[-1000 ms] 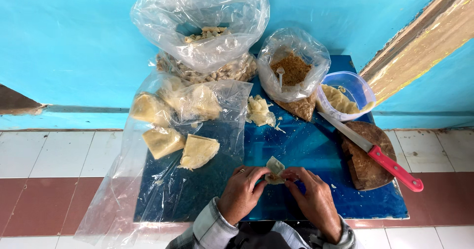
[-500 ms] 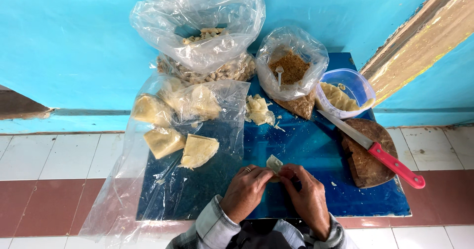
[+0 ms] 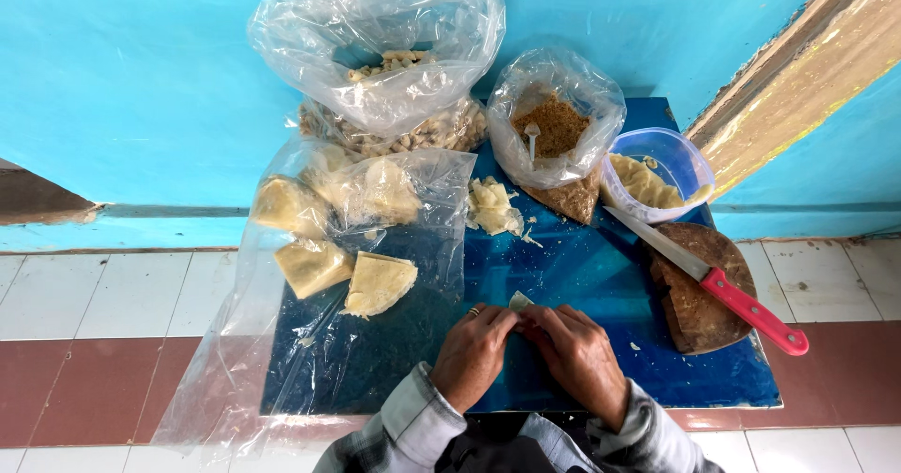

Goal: The person folds triangular pastry wrappers around a savory filling at a small blue table. They pinch filling from a plastic bag onto a wrapper, fold and seal the pastry by hand, and set the finished folded pastries on a plastic sheet beside the work area.

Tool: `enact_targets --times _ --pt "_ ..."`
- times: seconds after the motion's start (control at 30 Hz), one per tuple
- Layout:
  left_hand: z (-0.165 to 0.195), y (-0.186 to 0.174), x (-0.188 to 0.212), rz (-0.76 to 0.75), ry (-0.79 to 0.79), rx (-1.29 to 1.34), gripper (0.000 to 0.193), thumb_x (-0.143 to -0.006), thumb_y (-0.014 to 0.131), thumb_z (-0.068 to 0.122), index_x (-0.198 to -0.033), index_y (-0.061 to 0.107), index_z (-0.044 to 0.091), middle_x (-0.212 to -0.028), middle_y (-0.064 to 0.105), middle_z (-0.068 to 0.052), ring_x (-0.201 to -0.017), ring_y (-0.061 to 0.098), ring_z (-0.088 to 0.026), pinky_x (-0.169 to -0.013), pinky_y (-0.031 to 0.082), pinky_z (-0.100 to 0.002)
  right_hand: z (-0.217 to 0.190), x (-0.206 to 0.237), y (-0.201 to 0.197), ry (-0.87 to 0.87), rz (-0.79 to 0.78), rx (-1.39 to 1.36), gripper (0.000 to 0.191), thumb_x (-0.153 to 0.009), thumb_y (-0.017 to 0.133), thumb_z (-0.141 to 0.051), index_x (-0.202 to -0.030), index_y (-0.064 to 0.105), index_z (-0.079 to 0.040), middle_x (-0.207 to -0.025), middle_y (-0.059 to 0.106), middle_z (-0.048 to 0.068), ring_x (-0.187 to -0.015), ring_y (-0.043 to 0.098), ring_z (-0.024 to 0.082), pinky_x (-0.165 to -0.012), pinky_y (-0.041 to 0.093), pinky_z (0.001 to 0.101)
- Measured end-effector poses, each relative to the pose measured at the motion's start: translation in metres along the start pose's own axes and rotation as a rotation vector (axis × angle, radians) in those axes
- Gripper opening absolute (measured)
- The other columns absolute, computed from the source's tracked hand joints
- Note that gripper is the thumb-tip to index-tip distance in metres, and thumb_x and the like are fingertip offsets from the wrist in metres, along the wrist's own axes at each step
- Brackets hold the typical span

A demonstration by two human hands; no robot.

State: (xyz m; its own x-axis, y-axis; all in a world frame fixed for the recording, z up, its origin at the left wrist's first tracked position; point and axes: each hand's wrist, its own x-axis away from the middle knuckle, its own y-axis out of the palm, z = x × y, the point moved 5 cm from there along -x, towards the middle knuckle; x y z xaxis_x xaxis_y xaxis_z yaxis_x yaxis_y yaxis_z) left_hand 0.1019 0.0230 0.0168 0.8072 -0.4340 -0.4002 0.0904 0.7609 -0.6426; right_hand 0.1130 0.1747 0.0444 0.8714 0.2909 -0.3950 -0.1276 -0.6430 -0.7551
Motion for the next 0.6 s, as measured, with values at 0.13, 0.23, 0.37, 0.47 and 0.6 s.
enact_targets --times 0.13,0.23,0.37,0.47,0.6 --pt "-0.005 0.001 -0.006 0.032 -0.09 0.047 0.014 -0.089 0.068 -0.003 -0.101 0.067 0.004 -0.095 0.072 -0.012 -0.088 0.068 -0.032 -0.085 0.052 -0.044 0.022 -0.019 0.009 0.035 -0.142 -0.098 0.025 -0.082 0.079 -0.014 -0.106 0.071 -0.011 -0.087 0.075 0.008 -0.08 0.073 0.028 -0.067 0.057 0.0379" --pt "-0.01 0.004 -0.013 0.057 -0.121 0.005 0.012 -0.085 0.073 0.0 -0.093 0.069 0.007 -0.088 0.072 -0.011 -0.083 0.068 -0.032 -0.086 0.05 -0.044 0.04 -0.032 0.021 0.153 -0.37 -0.306 0.026 -0.08 0.079 -0.012 -0.103 0.068 -0.009 -0.088 0.077 0.008 -0.08 0.078 0.023 -0.07 0.06 0.0351" --pt "-0.016 0.004 -0.023 0.099 -0.135 -0.047 0.014 -0.075 0.081 0.004 -0.084 0.072 0.009 -0.08 0.067 -0.014 -0.081 0.064 -0.035 -0.076 0.051 -0.043 0.042 -0.04 0.018 0.169 -0.352 -0.27 0.03 -0.076 0.082 -0.01 -0.101 0.065 -0.009 -0.084 0.076 0.008 -0.076 0.077 0.023 -0.067 0.059 0.0346" --pt "-0.025 0.005 -0.028 0.034 -0.251 0.096 0.019 -0.077 0.08 0.003 -0.089 0.066 0.006 -0.085 0.072 -0.009 -0.08 0.07 -0.03 -0.074 0.054 -0.043 0.028 -0.033 0.008 0.124 -0.213 -0.165 0.03 -0.079 0.082 -0.012 -0.102 0.064 -0.008 -0.085 0.075 0.008 -0.076 0.076 0.025 -0.064 0.058 0.0356" --pt "-0.028 0.002 -0.026 0.007 -0.322 0.133 0.02 -0.081 0.078 0.003 -0.094 0.062 0.005 -0.083 0.072 -0.009 -0.081 0.071 -0.029 -0.071 0.055 -0.044 -0.002 -0.008 -0.003 -0.022 -0.039 -0.023 0.025 -0.084 0.074 -0.005 -0.107 0.068 -0.01 -0.094 0.076 0.008 -0.082 0.075 0.029 -0.065 0.059 0.0376"
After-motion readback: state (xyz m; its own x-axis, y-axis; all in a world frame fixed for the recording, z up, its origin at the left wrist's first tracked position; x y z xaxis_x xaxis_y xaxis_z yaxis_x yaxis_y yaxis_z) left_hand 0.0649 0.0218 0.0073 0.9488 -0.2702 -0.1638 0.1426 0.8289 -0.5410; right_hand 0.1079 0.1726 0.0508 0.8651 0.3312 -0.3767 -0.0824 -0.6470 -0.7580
